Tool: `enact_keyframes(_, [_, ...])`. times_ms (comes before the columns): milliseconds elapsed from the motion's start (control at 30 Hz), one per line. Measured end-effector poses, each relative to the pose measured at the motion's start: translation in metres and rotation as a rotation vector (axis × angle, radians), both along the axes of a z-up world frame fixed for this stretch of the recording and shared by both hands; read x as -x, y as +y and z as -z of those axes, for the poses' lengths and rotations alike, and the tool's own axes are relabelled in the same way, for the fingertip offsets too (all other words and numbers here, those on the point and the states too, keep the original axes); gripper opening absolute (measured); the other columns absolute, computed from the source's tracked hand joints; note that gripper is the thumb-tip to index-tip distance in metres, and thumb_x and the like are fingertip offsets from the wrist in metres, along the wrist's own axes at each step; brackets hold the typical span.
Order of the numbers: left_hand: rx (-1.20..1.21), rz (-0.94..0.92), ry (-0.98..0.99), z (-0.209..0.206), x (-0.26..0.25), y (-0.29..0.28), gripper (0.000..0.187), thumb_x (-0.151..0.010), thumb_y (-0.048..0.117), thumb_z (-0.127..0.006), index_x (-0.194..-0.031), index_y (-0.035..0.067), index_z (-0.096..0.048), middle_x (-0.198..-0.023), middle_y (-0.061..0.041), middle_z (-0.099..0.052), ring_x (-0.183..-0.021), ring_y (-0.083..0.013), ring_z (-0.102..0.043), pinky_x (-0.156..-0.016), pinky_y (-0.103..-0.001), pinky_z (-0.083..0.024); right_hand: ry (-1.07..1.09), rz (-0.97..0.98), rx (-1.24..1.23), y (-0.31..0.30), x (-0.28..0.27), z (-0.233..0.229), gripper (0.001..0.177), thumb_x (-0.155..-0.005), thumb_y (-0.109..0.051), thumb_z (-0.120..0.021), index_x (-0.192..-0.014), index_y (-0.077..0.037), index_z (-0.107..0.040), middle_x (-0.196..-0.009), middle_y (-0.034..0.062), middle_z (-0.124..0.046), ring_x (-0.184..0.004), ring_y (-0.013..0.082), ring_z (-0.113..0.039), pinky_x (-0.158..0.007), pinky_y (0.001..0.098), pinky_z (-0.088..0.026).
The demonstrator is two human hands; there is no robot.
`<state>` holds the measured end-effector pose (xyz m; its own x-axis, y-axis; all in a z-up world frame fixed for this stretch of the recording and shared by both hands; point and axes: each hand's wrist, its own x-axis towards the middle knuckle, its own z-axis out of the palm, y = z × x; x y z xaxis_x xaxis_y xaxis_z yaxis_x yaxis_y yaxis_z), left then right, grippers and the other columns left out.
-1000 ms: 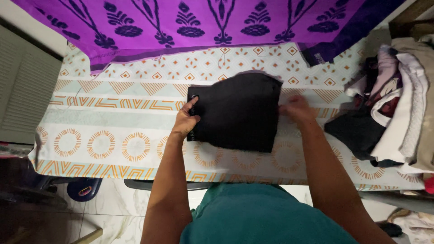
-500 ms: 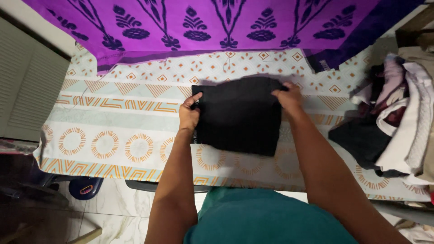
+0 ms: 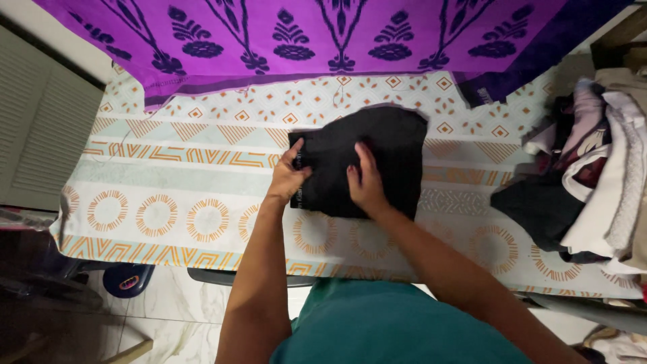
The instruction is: The recorder folds various items of clothing, including t-shirts and shorts, on an ironing board.
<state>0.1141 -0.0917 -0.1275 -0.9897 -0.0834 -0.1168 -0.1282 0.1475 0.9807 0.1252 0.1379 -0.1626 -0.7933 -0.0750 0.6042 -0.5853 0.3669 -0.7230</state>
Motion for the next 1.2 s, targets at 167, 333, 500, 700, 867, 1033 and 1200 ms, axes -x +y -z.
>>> enact_keyframes(167, [0.209, 0.118, 0.219, -0.037, -0.007, 0.02, 0.092, -0.073, 0.0, -0.077, -0.157, 0.014, -0.04, -0.148, -0.019, -0.056, -0.138, -0.0299, -0.051, -0.117, -0.034, -0.038, -0.267, -0.123, 0.326, 0.001, 0.019, 0.048, 0.054, -0.106, -0.023, -0.051, -0.154, -0.002, -0.043, -0.157, 0.0213, -0.047, -0.146, 0.0348, -0.045, -0.122, 0.0395, -0.034])
enact_keyframes(333, [0.248, 0.282, 0.357, -0.045, 0.002, 0.072, 0.097, -0.073, 0.008, -0.076, -0.16, 0.013, -0.033, -0.161, -0.021, -0.042, -0.15, -0.032, -0.04, -0.121, -0.034, -0.034, -0.828, -0.322, 1.013, 0.023, 0.017, -0.028, 0.069, -0.098, -0.055, -0.04, -0.154, -0.015, -0.038, -0.156, 0.0115, -0.044, -0.144, 0.0277, -0.043, -0.111, 0.0446, -0.038])
enact_keyframes(500, [0.275, 0.422, 0.415, -0.023, 0.016, 0.131, 0.098, -0.074, 0.012, -0.08, -0.16, 0.013, -0.033, -0.162, -0.025, -0.035, -0.152, -0.0352, -0.036, -0.122, -0.036, -0.036, -0.886, -0.503, 1.15, 0.066, 0.023, -0.013, 0.076, -0.101, -0.064, -0.039, -0.156, -0.013, -0.043, -0.149, 0.0165, -0.051, -0.133, 0.0323, -0.05, -0.118, 0.045, -0.037])
enact_keyframes(700, [0.237, 0.509, 0.474, -0.034, 0.016, 0.174, 0.096, -0.074, 0.01, -0.078, -0.159, 0.011, -0.033, -0.164, -0.026, -0.031, -0.151, -0.0346, -0.032, -0.12, -0.037, -0.035, -0.792, -0.443, 1.055, 0.097, 0.015, -0.044, 0.065, -0.102, -0.054, -0.043, -0.153, -0.013, -0.049, -0.142, 0.008, -0.057, -0.128, 0.0231, -0.055, -0.113, 0.0377, -0.042])
enact_keyframes(867, [0.188, 0.572, 0.56, 0.001, 0.013, 0.174, 0.079, -0.091, 0.008, -0.067, -0.163, 0.014, -0.036, -0.167, -0.017, -0.039, -0.157, -0.0316, -0.039, -0.127, -0.034, -0.036, -0.74, -0.397, 1.032, 0.141, 0.03, 0.011, 0.039, -0.108, -0.027, -0.057, -0.14, -0.005, -0.057, -0.128, 0.0134, -0.061, -0.114, 0.026, -0.061, -0.099, 0.0388, -0.054])
enact_keyframes(1033, [0.52, 0.551, 0.442, 0.001, -0.022, 0.158, 0.068, -0.095, 0.014, -0.057, -0.162, 0.021, -0.047, -0.166, -0.006, -0.045, -0.151, -0.0264, -0.047, -0.126, -0.035, -0.042, -0.672, -0.074, 0.766, 0.167, 0.052, 0.088, 0.069, -0.083, 0.004, -0.064, -0.146, -0.016, -0.045, -0.13, 0.0103, -0.063, -0.115, 0.0203, -0.064, -0.095, 0.0341, -0.056])
enact_keyframes(1200, [0.914, 0.728, 0.523, -0.029, -0.055, 0.15, 0.095, -0.07, 0.037, -0.079, -0.153, 0.014, -0.039, -0.165, -0.014, -0.025, -0.153, -0.0367, -0.018, -0.116, -0.074, -0.009, -0.659, 0.111, 0.443, 0.157, 0.04, 0.055, 0.087, -0.083, 0.01, -0.073, -0.155, -0.016, -0.032, -0.13, 0.0159, -0.06, -0.109, 0.0246, -0.061, -0.088, 0.039, -0.057])
